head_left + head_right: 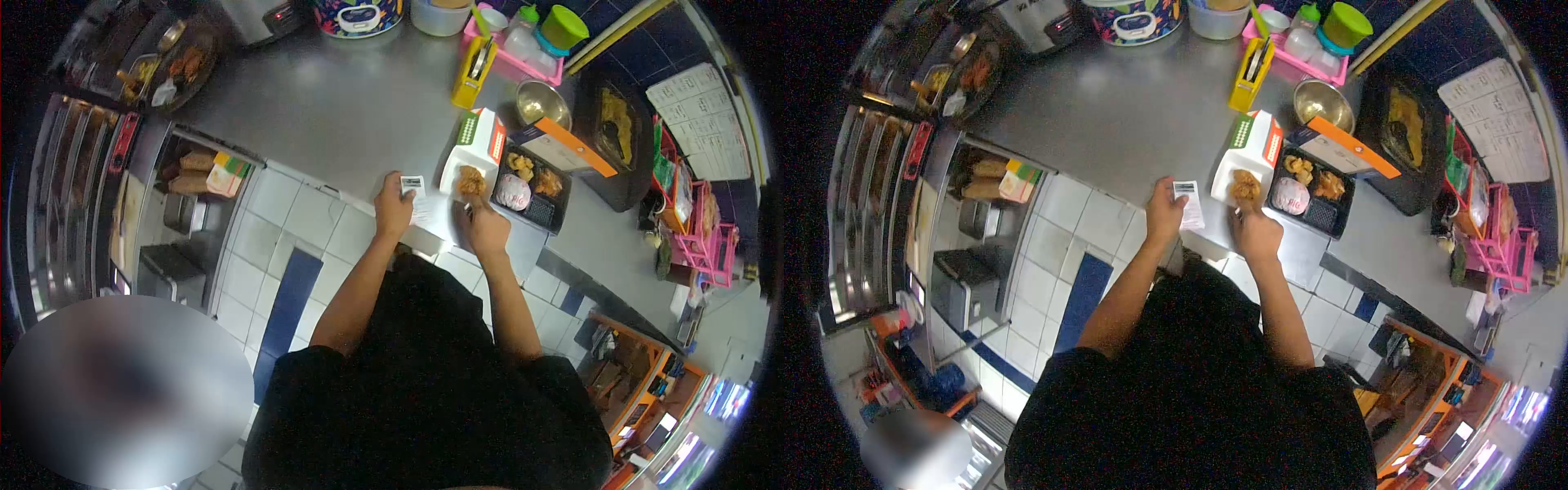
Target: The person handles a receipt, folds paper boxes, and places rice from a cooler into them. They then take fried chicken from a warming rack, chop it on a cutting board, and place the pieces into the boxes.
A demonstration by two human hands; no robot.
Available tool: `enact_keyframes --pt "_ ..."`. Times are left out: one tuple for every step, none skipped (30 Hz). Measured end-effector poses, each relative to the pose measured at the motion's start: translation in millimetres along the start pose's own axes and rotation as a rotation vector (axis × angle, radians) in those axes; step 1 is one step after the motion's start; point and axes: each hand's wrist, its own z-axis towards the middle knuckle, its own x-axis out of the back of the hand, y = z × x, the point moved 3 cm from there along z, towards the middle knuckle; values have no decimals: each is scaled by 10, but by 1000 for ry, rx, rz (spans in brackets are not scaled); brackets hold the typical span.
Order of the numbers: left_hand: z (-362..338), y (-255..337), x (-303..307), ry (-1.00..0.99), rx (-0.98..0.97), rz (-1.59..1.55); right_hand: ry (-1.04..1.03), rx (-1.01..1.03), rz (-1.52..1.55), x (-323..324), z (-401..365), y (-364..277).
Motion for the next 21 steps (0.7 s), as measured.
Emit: enact_keyframes --pt "117 -78 5 54 -44 275 9 -4 -8 -81 21 42" --pt "213 -42 2 7 -123 391 -44 -7 -93 -119 51 66" --pt "226 -86 -76 18 -103 377 -113 -3 -181 -193 64 132" --pt "234 -70 -172 58 -192 505 -130 15 -190 -238 133 202" --pt "215 22 -213 84 -284 651 -65 32 -137 -196 172 182" --pt "203 60 -283 -11 -227 646 -5 31 -79 -160 147 147" --pt "187 124 -354 -50 -195 757 62 25 -23 -109 136 100" --pt "188 128 -395 -78 -212 763 27 14 -26 -52 159 56" --pt "175 134 -418 -109 -230 763 17 -5 -26 -92 151 67" --pt "162 85 -421 -128 -224 761 -18 -11 -50 -163 139 104" --pt "170 53 -407 -173 -234 757 -49 -11 -75 -163 162 109" --pt "187 14 -387 -214 -245 753 -55 -17 -80 -145 176 121" --pt "213 -41 -341 -223 -241 751 -82 -50 -74 -143 181 130" --pt "232 -91 -242 -200 -227 513 -113 -86 -65 -147 172 108" --pt "241 -110 -93 -178 -204 278 -128 -100 -64 -41 178 -16" --pt "282 -158 67 -228 -68 201 -41 -175 97 146 204 -128" --pt "281 -214 271 -302 116 0 49 -248 253 344 246 -243" --pt "274 -150 530 -300 103 51 -100 -380 327 425 277 -315" --pt "261 -47 785 -297 86 98 -104 -386 320 397 273 -410" --pt "242 74 1018 -301 89 92 -93 -412 634 345 269 -554" --pt "209 189 1235 -400 153 62 -81 -425 949 286 278 -739"
